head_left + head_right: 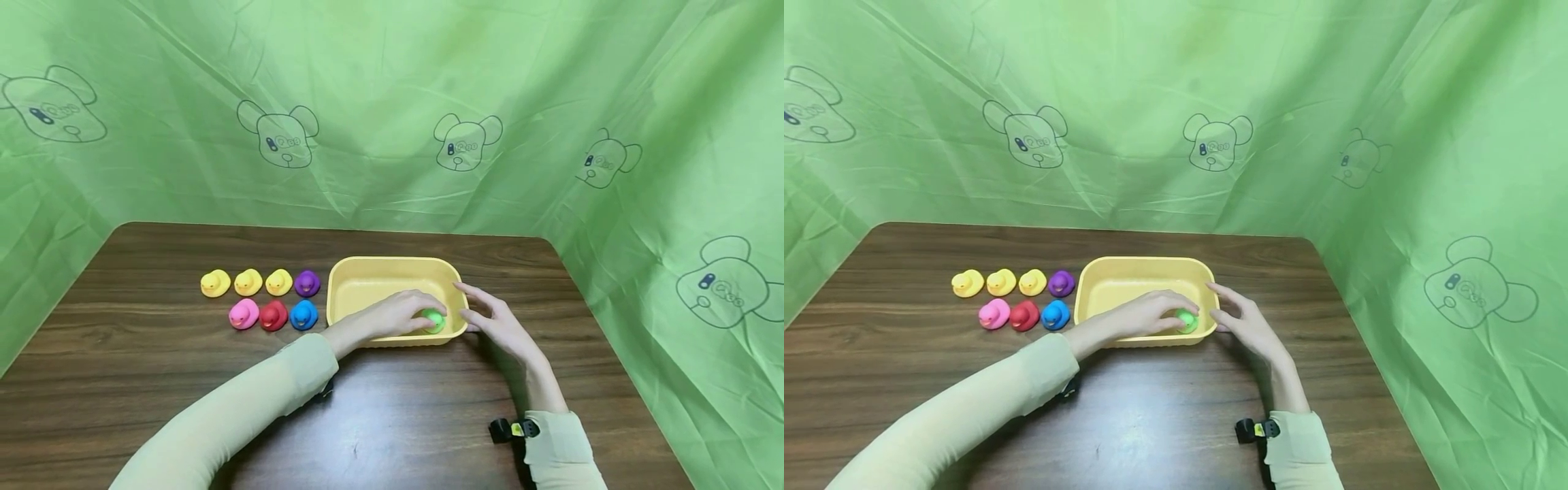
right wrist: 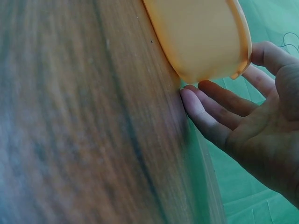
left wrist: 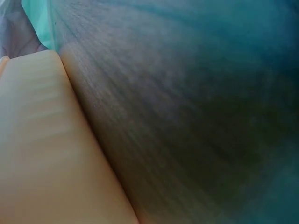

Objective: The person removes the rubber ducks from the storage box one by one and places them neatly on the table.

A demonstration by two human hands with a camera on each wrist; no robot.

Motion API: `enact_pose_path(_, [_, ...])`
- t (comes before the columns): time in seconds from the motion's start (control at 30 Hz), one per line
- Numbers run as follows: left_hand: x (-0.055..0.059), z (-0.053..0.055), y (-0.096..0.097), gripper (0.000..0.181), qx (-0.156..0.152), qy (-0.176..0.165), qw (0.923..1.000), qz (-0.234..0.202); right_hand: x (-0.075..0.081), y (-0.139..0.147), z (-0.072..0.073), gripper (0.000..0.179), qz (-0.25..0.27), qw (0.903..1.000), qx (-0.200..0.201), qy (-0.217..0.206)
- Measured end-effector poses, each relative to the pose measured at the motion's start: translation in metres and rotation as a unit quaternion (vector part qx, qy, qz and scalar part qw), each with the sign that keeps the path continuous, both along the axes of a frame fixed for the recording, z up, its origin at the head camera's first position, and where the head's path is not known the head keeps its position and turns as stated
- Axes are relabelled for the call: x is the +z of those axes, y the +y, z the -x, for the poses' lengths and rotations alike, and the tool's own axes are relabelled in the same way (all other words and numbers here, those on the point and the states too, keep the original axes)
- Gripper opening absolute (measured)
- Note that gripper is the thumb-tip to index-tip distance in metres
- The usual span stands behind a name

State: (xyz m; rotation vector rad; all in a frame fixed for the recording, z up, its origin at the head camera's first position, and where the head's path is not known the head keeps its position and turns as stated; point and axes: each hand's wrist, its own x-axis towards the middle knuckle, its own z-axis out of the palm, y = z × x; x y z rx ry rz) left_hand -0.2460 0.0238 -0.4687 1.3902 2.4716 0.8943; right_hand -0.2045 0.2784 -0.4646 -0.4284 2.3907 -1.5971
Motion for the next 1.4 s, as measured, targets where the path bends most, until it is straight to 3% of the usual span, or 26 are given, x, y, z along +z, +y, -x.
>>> enact_pose_path(0.53, [0.004,-0.003,-0.002,0.031,0.039,-0.018,0.9991,-0.008,0.0,0.001,0.0,0.056,0.002,1.0,0.001,0.0])
enact_pose_path(1.4, [0.012,0.001,-0.003,0.034,0.054,-0.012,0.9979,-0.035,-0.001,0.003,0.002,0.056,0.024,0.9996,0.01,-0.007])
